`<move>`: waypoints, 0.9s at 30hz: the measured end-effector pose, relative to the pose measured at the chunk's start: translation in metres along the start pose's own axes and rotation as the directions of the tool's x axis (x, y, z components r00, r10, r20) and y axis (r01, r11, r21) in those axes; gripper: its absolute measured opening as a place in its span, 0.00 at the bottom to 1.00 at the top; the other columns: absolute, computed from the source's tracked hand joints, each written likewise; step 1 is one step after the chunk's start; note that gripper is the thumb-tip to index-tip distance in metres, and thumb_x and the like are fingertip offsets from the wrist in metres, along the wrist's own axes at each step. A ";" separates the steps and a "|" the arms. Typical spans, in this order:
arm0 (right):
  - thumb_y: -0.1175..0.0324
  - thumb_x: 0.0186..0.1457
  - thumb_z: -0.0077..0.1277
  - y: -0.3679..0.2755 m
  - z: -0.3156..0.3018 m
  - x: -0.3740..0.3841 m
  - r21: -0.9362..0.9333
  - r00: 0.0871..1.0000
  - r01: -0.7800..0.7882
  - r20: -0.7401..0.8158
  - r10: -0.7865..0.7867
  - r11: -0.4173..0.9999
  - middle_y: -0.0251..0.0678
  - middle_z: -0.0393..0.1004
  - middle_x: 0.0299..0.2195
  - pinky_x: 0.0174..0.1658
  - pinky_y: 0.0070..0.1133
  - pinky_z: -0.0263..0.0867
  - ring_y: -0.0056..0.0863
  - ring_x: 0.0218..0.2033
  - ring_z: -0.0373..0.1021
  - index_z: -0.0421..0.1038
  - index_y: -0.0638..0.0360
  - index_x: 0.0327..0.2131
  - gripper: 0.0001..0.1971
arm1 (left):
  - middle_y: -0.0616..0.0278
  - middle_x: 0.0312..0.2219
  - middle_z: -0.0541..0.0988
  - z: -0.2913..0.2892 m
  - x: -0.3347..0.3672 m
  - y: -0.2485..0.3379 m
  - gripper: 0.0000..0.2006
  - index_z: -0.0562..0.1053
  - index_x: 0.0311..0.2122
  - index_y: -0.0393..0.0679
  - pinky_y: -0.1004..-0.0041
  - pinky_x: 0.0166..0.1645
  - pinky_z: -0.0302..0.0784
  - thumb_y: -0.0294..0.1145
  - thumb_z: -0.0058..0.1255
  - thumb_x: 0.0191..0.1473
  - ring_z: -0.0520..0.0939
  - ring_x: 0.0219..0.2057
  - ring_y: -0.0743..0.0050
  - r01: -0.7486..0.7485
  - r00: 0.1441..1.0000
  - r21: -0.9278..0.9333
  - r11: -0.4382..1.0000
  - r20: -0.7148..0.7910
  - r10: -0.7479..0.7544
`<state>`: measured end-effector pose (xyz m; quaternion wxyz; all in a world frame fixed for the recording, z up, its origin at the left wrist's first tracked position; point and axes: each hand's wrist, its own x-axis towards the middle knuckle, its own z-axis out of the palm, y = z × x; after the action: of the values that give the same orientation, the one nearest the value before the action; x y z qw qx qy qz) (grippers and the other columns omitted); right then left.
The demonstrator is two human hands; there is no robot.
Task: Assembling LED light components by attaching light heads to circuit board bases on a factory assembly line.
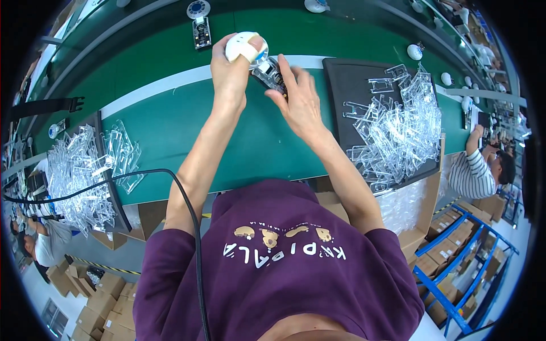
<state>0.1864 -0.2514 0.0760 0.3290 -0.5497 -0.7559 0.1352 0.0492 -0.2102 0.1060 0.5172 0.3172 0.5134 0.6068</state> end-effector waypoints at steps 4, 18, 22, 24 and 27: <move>0.59 0.44 0.57 0.007 -0.010 -0.002 0.011 0.998 0.060 0.000 -0.060 0.998 0.40 0.65 0.31 0.34 0.29 0.63 0.35 0.29 0.64 0.61 0.54 0.52 0.30 | 0.57 0.39 0.72 -0.015 -0.005 -0.028 0.29 0.60 0.49 0.35 0.75 0.39 0.72 0.39 0.57 0.47 0.75 0.37 0.73 0.003 0.996 -0.427 0.904 0.082 0.035; 0.59 0.59 0.34 0.019 0.000 0.018 0.910 0.566 -0.415 0.244 0.787 0.017 0.32 0.68 0.22 0.28 0.22 0.60 0.20 0.22 0.63 0.69 0.63 0.31 0.18 | 0.57 0.40 0.73 0.028 -0.053 -0.028 0.22 0.64 0.46 0.38 0.73 0.47 0.68 0.37 0.55 0.49 0.73 0.42 0.68 -0.139 0.967 -0.090 0.986 0.204 0.155; 0.56 0.59 0.32 0.026 -0.007 0.015 0.914 0.682 -0.332 0.062 0.729 0.233 0.31 0.67 0.19 0.26 0.20 0.59 0.20 0.20 0.62 0.66 0.61 0.21 0.22 | 0.55 0.41 0.73 0.035 -0.078 -0.015 0.19 0.65 0.46 0.39 0.73 0.47 0.68 0.33 0.54 0.49 0.73 0.42 0.68 -0.388 0.896 0.145 0.910 0.293 0.335; 0.58 0.59 0.32 0.028 -0.009 0.011 0.935 0.733 -0.292 0.082 0.675 0.203 0.33 0.67 0.18 0.27 0.21 0.61 0.21 0.20 0.63 0.67 0.62 0.21 0.21 | 0.54 0.42 0.72 0.043 -0.070 -0.017 0.19 0.65 0.46 0.39 0.73 0.47 0.68 0.32 0.53 0.50 0.73 0.42 0.68 -0.440 0.866 0.198 0.876 0.353 0.355; 0.62 0.58 0.34 0.061 -0.028 0.019 0.826 0.835 -0.331 0.031 0.549 0.456 0.34 0.67 0.19 0.28 0.22 0.62 0.23 0.22 0.65 0.68 0.62 0.23 0.18 | 0.55 0.37 0.75 0.053 -0.030 -0.019 0.21 0.65 0.46 0.38 0.73 0.45 0.69 0.37 0.53 0.50 0.75 0.39 0.68 -0.234 0.932 0.160 0.959 0.318 0.175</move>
<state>0.2465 -0.2162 0.0693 0.5822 -0.5287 -0.3948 0.4750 0.1115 -0.2247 0.1065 0.4894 0.5070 0.4497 0.5488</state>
